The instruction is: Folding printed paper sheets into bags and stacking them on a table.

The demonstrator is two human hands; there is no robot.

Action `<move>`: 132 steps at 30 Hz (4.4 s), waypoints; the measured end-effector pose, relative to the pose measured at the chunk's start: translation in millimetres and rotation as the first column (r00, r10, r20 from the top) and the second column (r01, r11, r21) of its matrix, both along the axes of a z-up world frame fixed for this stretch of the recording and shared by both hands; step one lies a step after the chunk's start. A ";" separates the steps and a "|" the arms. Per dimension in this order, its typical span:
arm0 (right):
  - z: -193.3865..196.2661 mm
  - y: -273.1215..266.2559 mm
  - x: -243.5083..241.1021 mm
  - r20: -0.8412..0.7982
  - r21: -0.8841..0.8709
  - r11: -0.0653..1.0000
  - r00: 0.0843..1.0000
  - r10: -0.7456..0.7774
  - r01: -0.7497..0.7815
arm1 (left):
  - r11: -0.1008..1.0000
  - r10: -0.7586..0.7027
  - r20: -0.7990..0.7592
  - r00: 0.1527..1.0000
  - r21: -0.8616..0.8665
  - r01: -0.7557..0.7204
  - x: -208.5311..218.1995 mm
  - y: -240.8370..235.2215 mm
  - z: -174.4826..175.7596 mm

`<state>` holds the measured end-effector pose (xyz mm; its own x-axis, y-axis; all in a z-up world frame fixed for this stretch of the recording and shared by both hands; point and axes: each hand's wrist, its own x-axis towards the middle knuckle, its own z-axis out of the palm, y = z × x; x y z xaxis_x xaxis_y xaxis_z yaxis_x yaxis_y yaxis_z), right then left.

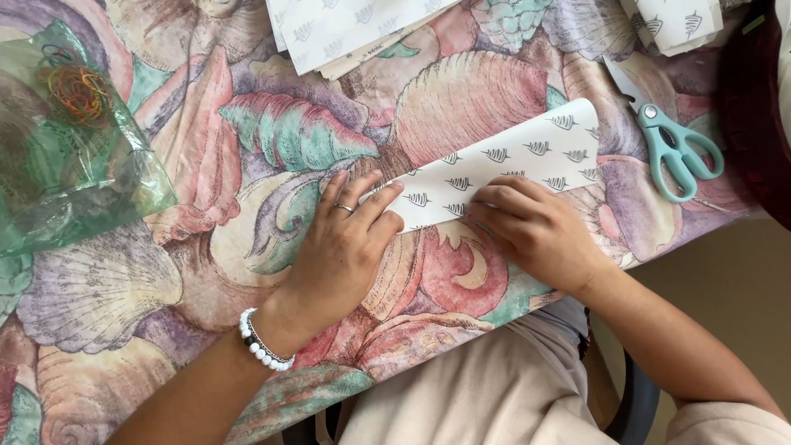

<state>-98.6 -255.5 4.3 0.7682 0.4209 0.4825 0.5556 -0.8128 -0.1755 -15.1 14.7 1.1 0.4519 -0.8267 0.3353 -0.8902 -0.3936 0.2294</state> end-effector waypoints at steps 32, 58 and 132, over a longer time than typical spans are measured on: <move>12.5 1.2 9.3 -0.011 0.016 0.998 0.998 0.059 -0.059 | 0.993 -0.101 0.140 0.985 -0.044 0.108 -11.7 -12.9 -3.3; 3.7 -49.6 -13.6 0.077 -0.127 0.989 0.995 -0.069 0.079 | 0.993 -0.018 -0.100 0.995 -0.121 0.006 -5.1 -10.3 -1.3; 9.0 -56.2 -22.3 0.056 -0.232 0.971 0.998 -0.039 0.051 | 0.975 -0.023 -0.150 0.988 0.215 0.055 -0.8 -3.1 14.2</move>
